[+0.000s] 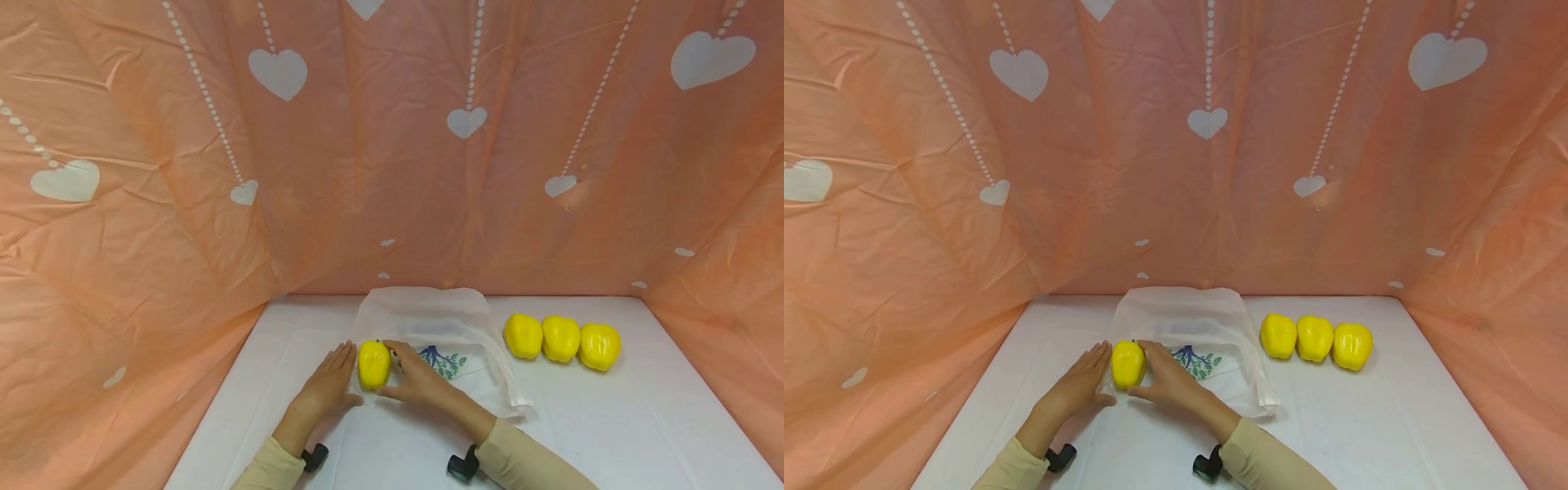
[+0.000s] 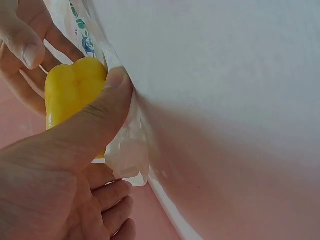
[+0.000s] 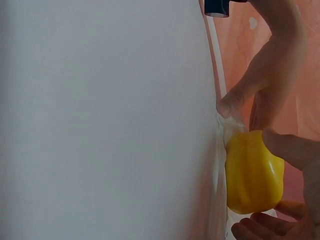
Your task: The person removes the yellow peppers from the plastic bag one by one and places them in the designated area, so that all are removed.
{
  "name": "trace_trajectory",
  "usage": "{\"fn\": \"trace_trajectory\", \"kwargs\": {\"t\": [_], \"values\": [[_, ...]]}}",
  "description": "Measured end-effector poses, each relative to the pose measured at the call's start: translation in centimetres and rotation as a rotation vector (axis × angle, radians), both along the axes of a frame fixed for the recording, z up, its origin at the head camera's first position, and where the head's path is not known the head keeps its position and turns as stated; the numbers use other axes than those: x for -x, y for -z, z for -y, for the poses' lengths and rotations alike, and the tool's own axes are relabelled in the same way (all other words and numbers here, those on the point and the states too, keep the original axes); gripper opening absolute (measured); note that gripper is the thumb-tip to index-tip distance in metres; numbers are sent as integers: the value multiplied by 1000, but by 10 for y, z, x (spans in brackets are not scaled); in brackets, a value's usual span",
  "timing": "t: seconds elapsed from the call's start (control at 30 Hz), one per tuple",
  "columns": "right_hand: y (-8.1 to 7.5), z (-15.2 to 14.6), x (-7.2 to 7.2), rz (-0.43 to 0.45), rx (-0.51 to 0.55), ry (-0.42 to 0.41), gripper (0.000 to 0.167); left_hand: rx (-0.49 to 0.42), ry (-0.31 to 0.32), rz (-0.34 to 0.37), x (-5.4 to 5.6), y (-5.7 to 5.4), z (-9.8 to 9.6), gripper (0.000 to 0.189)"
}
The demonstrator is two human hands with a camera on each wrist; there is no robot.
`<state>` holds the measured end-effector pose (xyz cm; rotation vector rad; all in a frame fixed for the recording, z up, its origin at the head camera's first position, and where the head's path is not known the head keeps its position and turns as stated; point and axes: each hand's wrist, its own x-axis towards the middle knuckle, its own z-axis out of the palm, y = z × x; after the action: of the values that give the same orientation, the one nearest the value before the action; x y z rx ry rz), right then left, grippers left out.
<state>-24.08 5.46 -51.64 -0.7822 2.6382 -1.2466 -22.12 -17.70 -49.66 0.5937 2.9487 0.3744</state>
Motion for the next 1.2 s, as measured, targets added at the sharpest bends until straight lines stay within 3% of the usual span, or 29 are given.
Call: {"fn": "trace_trajectory", "kwargs": {"t": [0.7, 1.2], "values": [[4, 10, 4, -61, 20, 39, 85, -7, 16, -16, 0, 1, 0, 101], [6, 2, 2, 21, 87, 48, 84, -7, 5, -17, -3, -3, -1, 100]]}}
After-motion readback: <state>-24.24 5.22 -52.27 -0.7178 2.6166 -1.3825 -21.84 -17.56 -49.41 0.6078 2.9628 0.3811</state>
